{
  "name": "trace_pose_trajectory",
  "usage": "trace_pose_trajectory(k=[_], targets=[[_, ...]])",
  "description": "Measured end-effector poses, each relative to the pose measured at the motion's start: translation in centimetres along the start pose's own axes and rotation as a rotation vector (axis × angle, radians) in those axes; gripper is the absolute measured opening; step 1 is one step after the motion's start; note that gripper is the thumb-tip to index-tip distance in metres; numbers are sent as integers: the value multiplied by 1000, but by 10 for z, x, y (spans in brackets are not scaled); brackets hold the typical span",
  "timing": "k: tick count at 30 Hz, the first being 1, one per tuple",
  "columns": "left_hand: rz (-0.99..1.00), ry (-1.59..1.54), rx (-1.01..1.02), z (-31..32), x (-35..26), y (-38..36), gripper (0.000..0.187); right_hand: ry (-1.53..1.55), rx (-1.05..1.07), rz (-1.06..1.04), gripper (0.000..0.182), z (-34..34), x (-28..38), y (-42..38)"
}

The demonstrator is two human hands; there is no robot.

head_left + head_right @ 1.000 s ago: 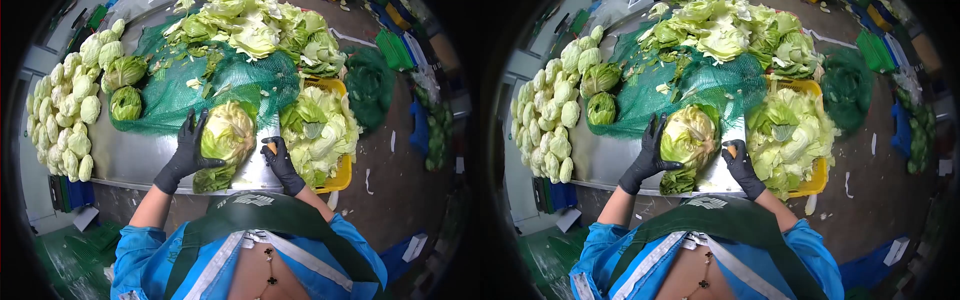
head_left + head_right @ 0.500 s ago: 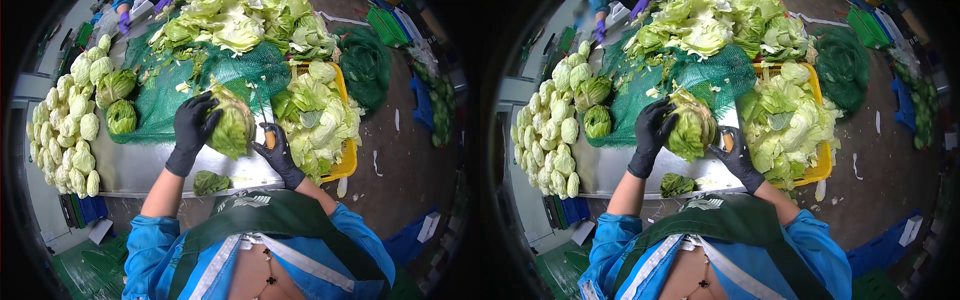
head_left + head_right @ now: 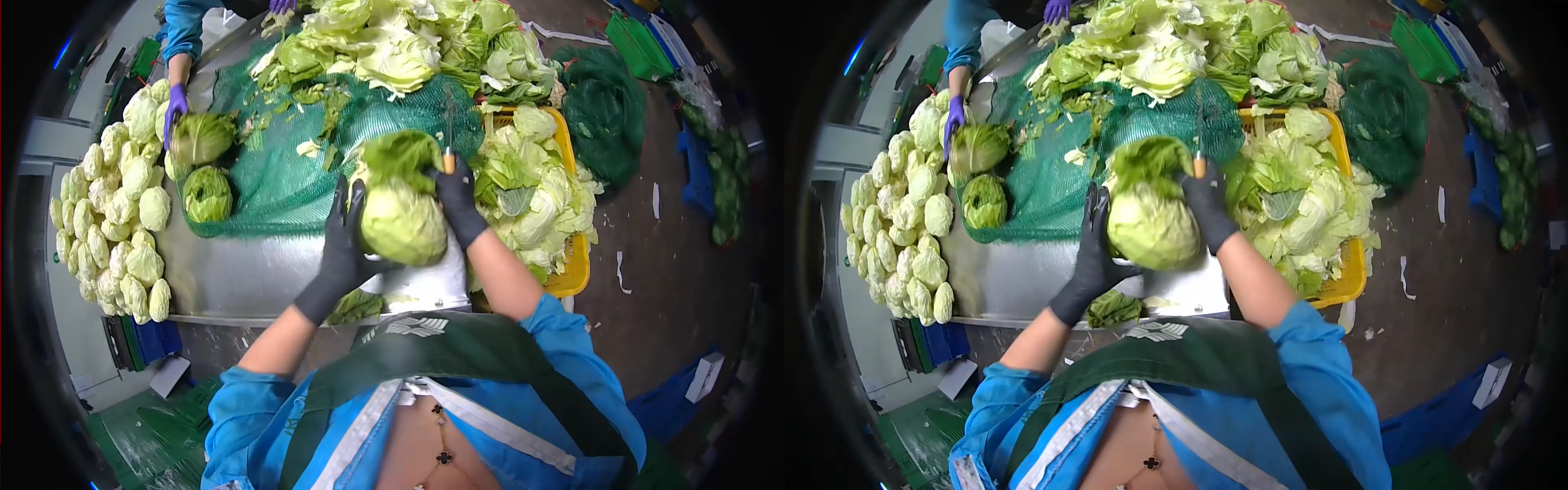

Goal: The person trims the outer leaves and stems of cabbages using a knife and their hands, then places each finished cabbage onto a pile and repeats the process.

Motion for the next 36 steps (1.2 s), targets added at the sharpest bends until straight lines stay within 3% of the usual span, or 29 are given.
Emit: trace_pose_trajectory(k=[2, 3, 4, 6, 8, 10, 11, 12, 14, 15, 16, 18, 19, 21, 23, 26, 34, 36], targets=[[-59, -8, -97, 6, -16, 10, 129, -26, -94, 108, 44, -2, 1, 11], [-30, -37, -63, 5, -12, 16, 129, 154, -104, 403, 55, -11, -10, 16], [-2, -64, -32, 2, -5, 19, 128, 153, -108, 397, 55, -20, -25, 8], [-15, 99, -15, -19, 16, 15, 124, -156, -284, 99, 66, -38, -41, 8], [-44, 125, -14, -27, 16, 8, 120, -396, -239, -25, 68, -82, -33, 4], [-62, 75, -127, -5, 17, -2, 118, -223, -284, -245, 57, -109, -9, -11], [-60, 33, -159, -6, 21, 6, 117, -175, -289, -252, 44, -106, 4, -20], [-93, -95, -161, 2, 40, 13, 115, -176, -293, -246, 44, -102, -2, -30], [-120, -358, -101, -9, 66, 39, 114, -77, 157, -55, 37, -79, -15, -50], [-86, -332, -117, -7, 68, 43, 111, -175, 212, -14, 36, -58, 7, -62], [-51, -42, -89, -18, 49, 48, 105, -268, 263, 28, 34, -38, 28, -72], [-104, 34, -161, -7, 48, 53, 99, -563, 223, -476, 34, -21, 21, -75], [-96, 35, -156, -8, 54, 57, 99, -614, 292, -561, 38, -18, 23, -72], [-23, -143, -70, -11, 71, 68, 96, -616, 334, -509, 37, -10, 25, -60], [-39, -81, -58, -9, 79, 69, 95, -676, 394, -518, 36, -2, 27, -51], [-160, 24, -123, -7, 58, 71, 97, -632, 478, -271, 40, 8, 27, -52], [-239, -116, -71, -3, 90, 94, 91, -618, 504, -319, 36, 26, 14, -35], [-241, -82, -73, -1, 95, 96, 90, -582, 496, -362, 23, 32, 3, -15]])
Point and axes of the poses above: each hand's wrist, its own y-axis towards the middle knuckle, its own z-axis out of the palm, x = y × z, the point moved 1 cm from there along y, towards the middle knuckle, and after that the axes turned 14 degrees about y, right-handed, at the moved point
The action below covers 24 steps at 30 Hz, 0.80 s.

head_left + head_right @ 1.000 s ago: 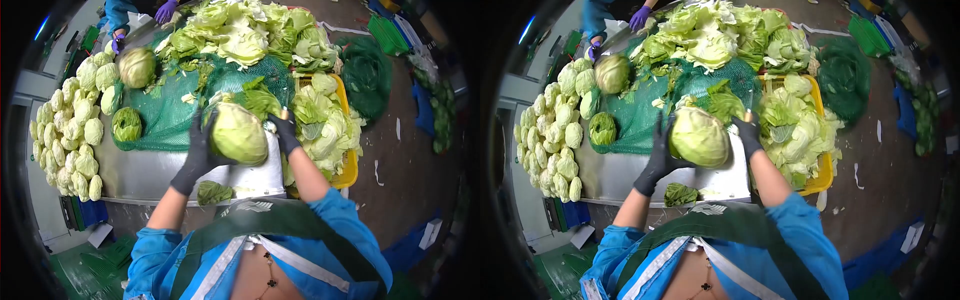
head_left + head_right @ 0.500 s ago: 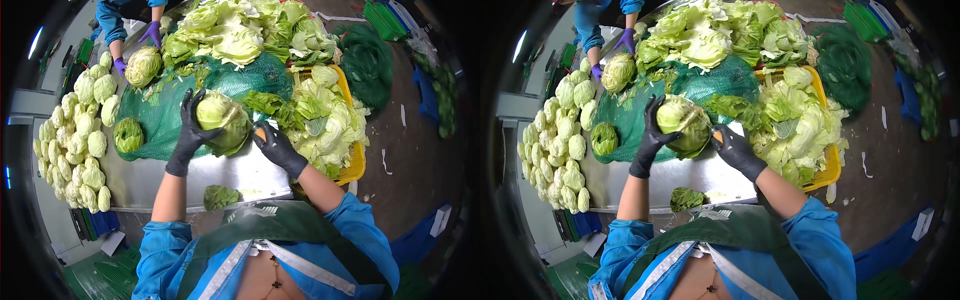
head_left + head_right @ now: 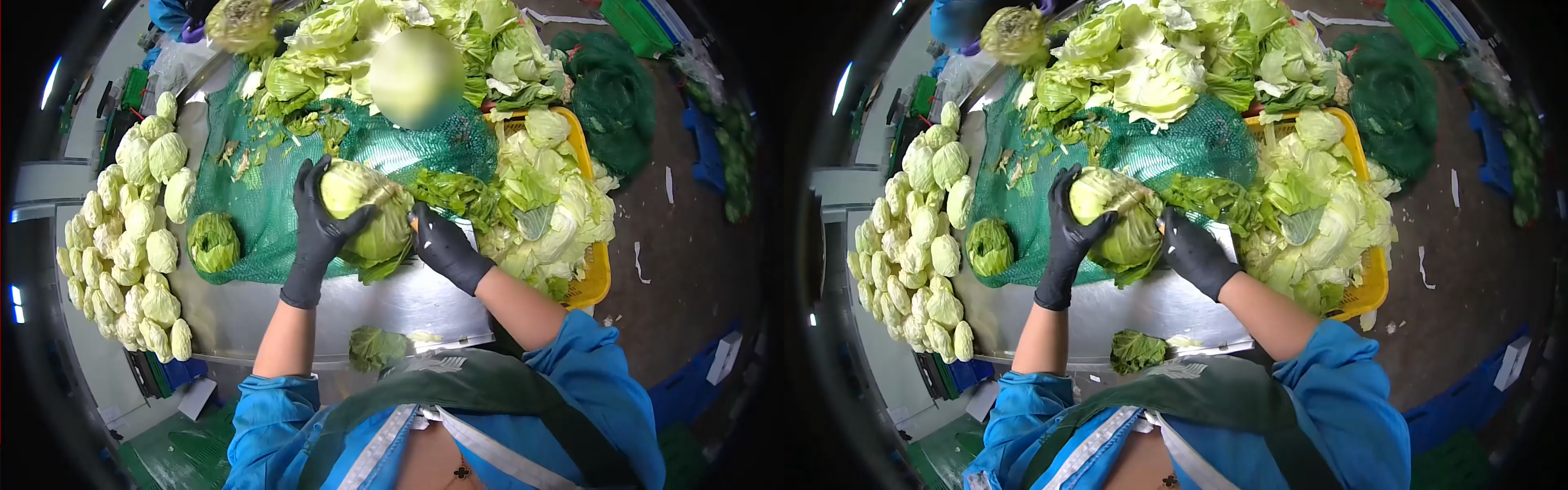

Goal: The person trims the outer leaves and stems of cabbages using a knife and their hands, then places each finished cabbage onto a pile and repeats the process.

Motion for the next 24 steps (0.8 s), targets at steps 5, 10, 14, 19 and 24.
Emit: trace_pose_trajectory(k=[5, 10, 14, 19, 24], targets=[[-149, -315, 92, 1, 9, 28, 84, -48, 194, 256, 39, -9, 17, -15], [-34, -24, 15, -3, 12, 31, 80, -54, 165, 215, 45, -5, -3, 28], [-124, -409, 187, -5, 17, 47, 78, 53, 193, 377, 39, 0, 27, 11], [9, -117, 152, -5, 16, 31, 78, -68, 358, 444, 32, 2, 0, 41], [-21, -483, 132, -29, 49, -17, 92, -47, 51, 447, 28, 15, -50, 20]])
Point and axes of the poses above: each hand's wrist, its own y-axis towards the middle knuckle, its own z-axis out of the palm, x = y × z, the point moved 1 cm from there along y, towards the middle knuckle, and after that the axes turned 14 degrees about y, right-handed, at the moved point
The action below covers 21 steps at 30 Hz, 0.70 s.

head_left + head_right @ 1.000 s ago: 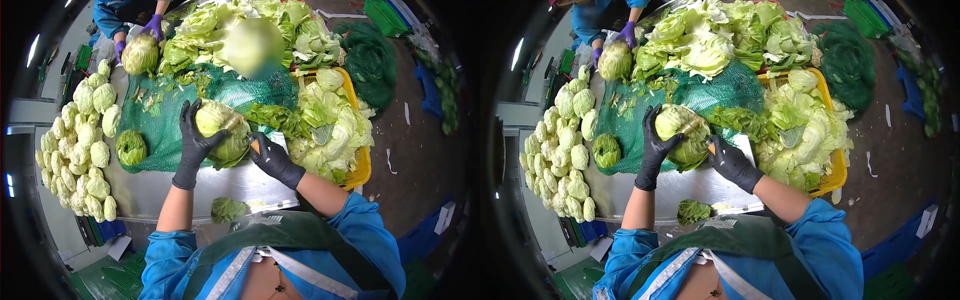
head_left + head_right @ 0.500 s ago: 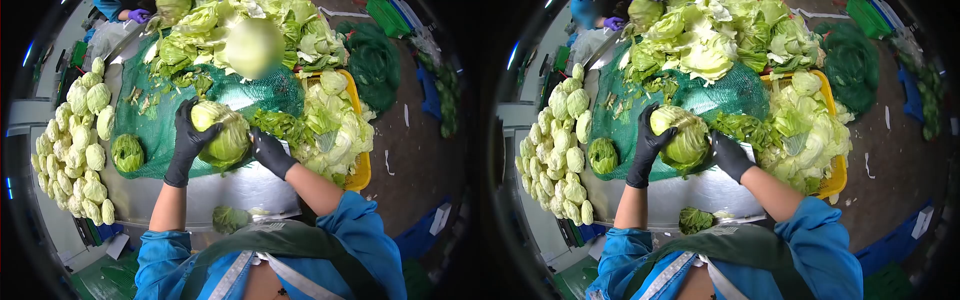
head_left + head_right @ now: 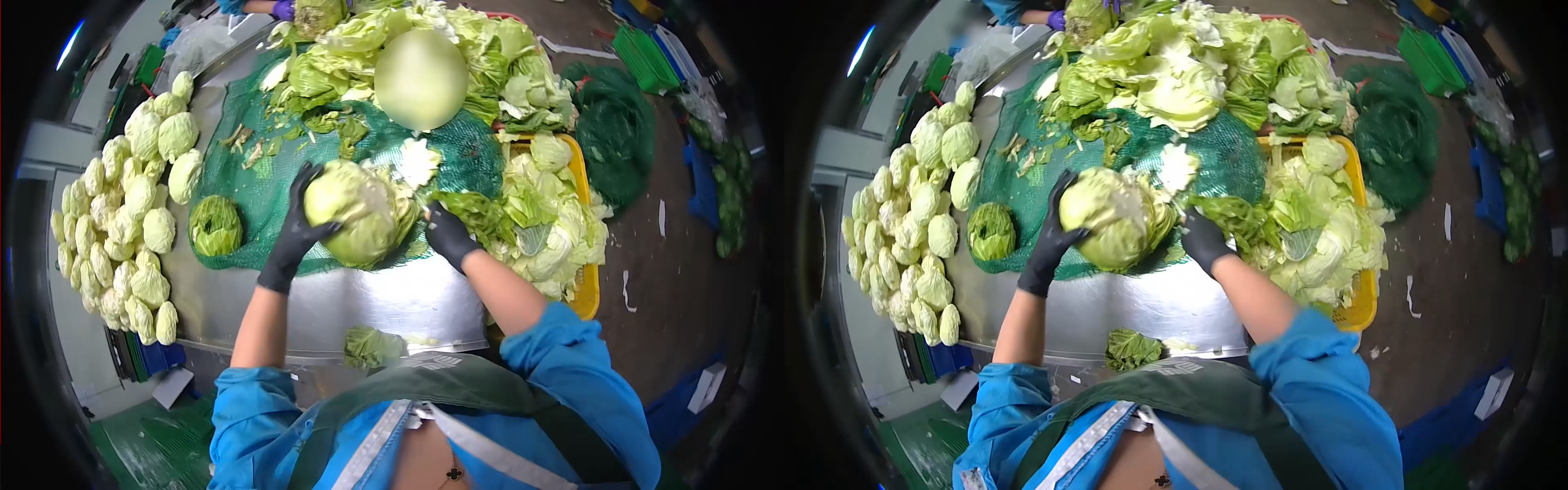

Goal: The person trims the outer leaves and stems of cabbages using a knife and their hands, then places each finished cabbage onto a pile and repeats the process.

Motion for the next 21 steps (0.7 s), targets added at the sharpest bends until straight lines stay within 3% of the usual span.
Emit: trace_pose_trajectory(k=[1, 2, 3, 4, 5, 6, 7, 8, 10, 12, 13, 14, 15, 16, 17, 18, 21], targets=[[-54, -70, 52, -12, 15, -21, 95, 26, 7, 119, 29, -6, -5, -12], [27, -30, -32, -18, 76, -46, 89, -36, 18, 109, 29, -12, -9, -29], [-269, -242, -110, -16, 72, -64, 84, -58, 0, 54, 29, -14, -20, -48], [-565, -460, -198, -9, 66, -80, 78, -15, -82, -145, 33, -9, -51, -58], [-636, -505, -254, -1, 64, -90, 73, 88, -99, 102, 33, -21, -49, -79], [-699, -551, -311, 4, 68, -98, 67, 96, -159, 153, 34, -29, -78, -87], [-608, -688, -314, 8, 95, -109, 66, -52, -248, 134, 30, -41, -103, -100], [-610, -689, -328, 10, 101, -119, 66, -143, -203, 161, 30, -66, -99, -112], [-513, -666, -405, 19, 94, -122, 68, -77, -312, 116, 25, -97, -93, -134], [-505, -603, -409, 27, 63, -122, 74, 80, -438, -27, 23, -113, -68, -149], [-384, -563, -332, 30, 43, -115, 77, 35, -482, -161, 18, -111, -46, -153], [-263, -523, -253, 33, 24, -109, 80, 114, -447, -239, 17, -105, -32, -152], [-257, -563, -182, 39, 9, -102, 87, 37, -398, -444, 20, -96, -31, -148], [-254, -578, -164, 47, -10, -93, 87, 253, -289, -143, 25, -83, -34, -150], [-320, -540, -53, 58, -30, -84, 90, 290, -245, -227, 18, -75, -11, -149], [-379, -496, 58, 72, -43, -78, 93, -8, -349, -486, 22, -66, -8, -149], [-268, -377, 103, 113, -58, -63, 95, -58, -433, -351, 32, -62, 4, -157]])
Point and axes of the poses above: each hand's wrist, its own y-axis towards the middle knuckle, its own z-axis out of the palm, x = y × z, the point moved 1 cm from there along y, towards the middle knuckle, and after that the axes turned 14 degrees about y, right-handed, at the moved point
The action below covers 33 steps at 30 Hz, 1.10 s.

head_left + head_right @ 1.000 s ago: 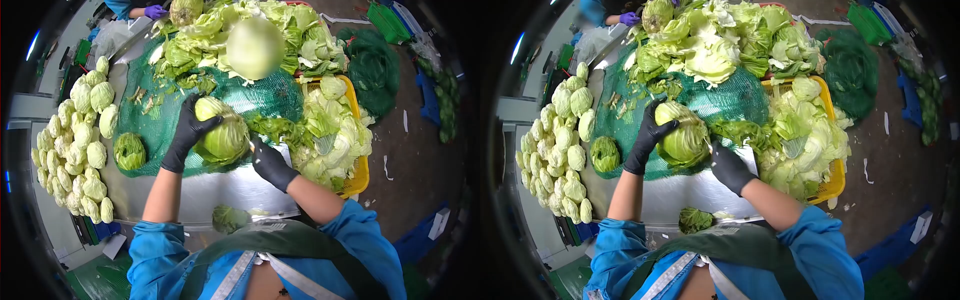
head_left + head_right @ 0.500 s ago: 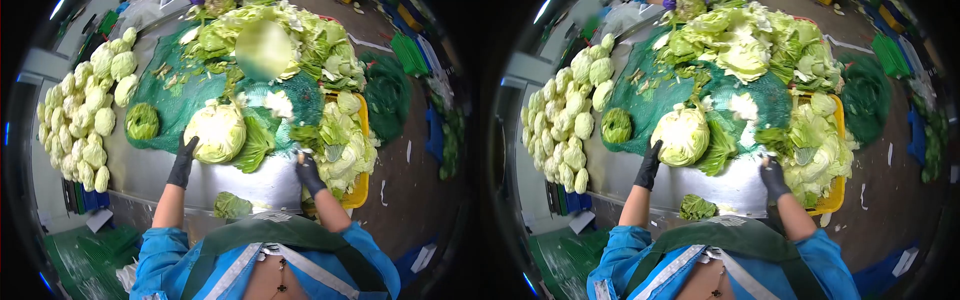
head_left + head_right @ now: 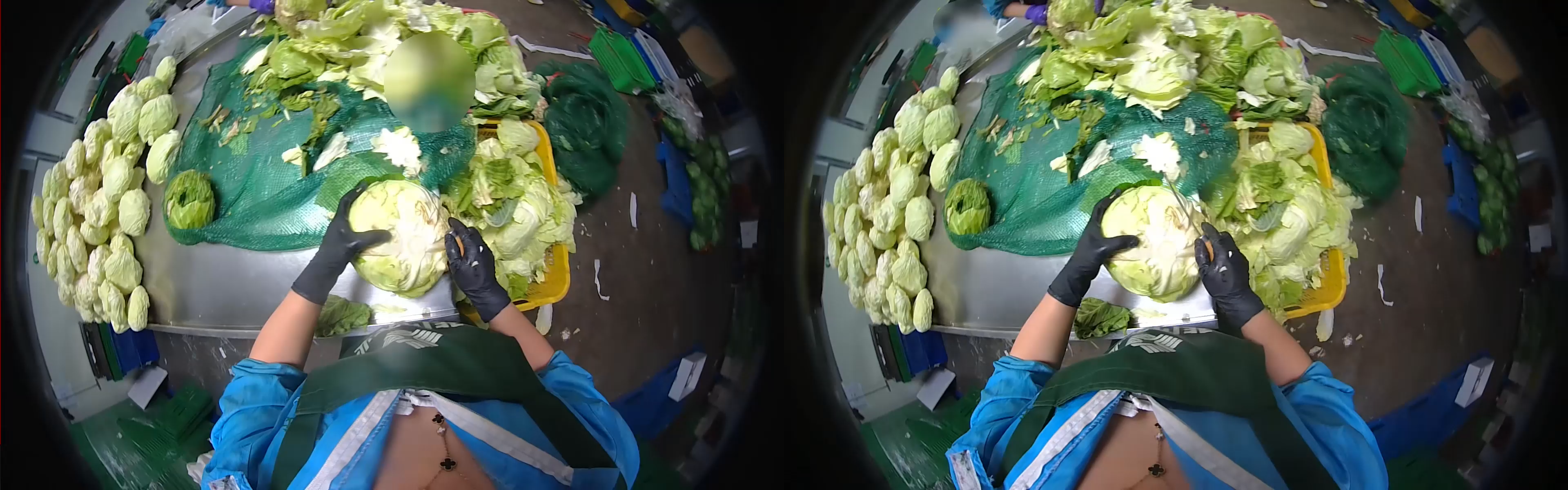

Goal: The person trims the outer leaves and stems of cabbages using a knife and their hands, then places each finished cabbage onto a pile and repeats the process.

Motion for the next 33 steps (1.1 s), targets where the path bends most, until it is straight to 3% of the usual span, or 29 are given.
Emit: trace_pose_trajectory(k=[5, 8, 11, 13, 14, 16, 18, 19, 21, 23, 24, 26, 27, 28, 29, 30, 31, 32, 33], targets=[[-87, -14, 67, 8, -23, 5, 91, -107, 7, -9, 47, -4, 5, -17], [-109, -44, 68, 7, -18, 11, 90, -125, 158, 88, 58, 0, 9, -22], [-91, 63, 22, 10, -11, 9, 94, -334, 226, 141, 57, -7, 10, -1], [-30, 191, -8, 11, 10, 6, 98, -220, 26, 110, 43, -2, -19, 28], [38, 328, -30, 9, 15, 3, 101, -270, 88, 178, 41, 0, -42, 41], [49, 249, 10, 5, 16, -3, 104, -310, 134, 229, 40, 3, -48, 59], [103, 143, 42, -4, 40, -2, 98, 267, 149, 796, 38, 0, -41, 60], [130, 67, 80, -14, 48, -3, 94, 259, 157, 800, 38, 6, -69, 49], [63, -72, 210, -37, 40, -4, 95, 286, -198, 581, 39, 5, -155, 29], [108, -51, 305, -60, 43, 7, 95, 37, -85, 747, 41, -42, -176, 19], [75, -11, 382, -67, 33, 16, 95, 64, -78, 581, 52, -55, -134, 22], [151, 204, 514, -52, -6, 37, 91, 533, -10, 437, 68, -36, -65, 30], [186, 340, 548, -38, -24, 46, 89, 367, 137, 205, 88, -16, -60, 27], [97, 179, 423, -21, -36, 46, 85, 416, 235, 70, 94, -6, -23, 30], [14, 22, 296, -9, -44, 47, 81, 288, 140, 5, 84, 2, -1, 28], [84, 88, 191, -6, -48, 45, 79, 298, 74, 121, 71, 3, -10, 31], [212, 274, 62, -5, -29, 42, 91, 307, 10, 236, 60, 9, -30, 34], [344, 637, -98, 2, -10, 31, 98, 545, -115, 587, 38, 18, -62, 31], [468, 1000, -258, 8, 11, 22, 106, 342, -91, 589, 30, 22, -78, 34]])
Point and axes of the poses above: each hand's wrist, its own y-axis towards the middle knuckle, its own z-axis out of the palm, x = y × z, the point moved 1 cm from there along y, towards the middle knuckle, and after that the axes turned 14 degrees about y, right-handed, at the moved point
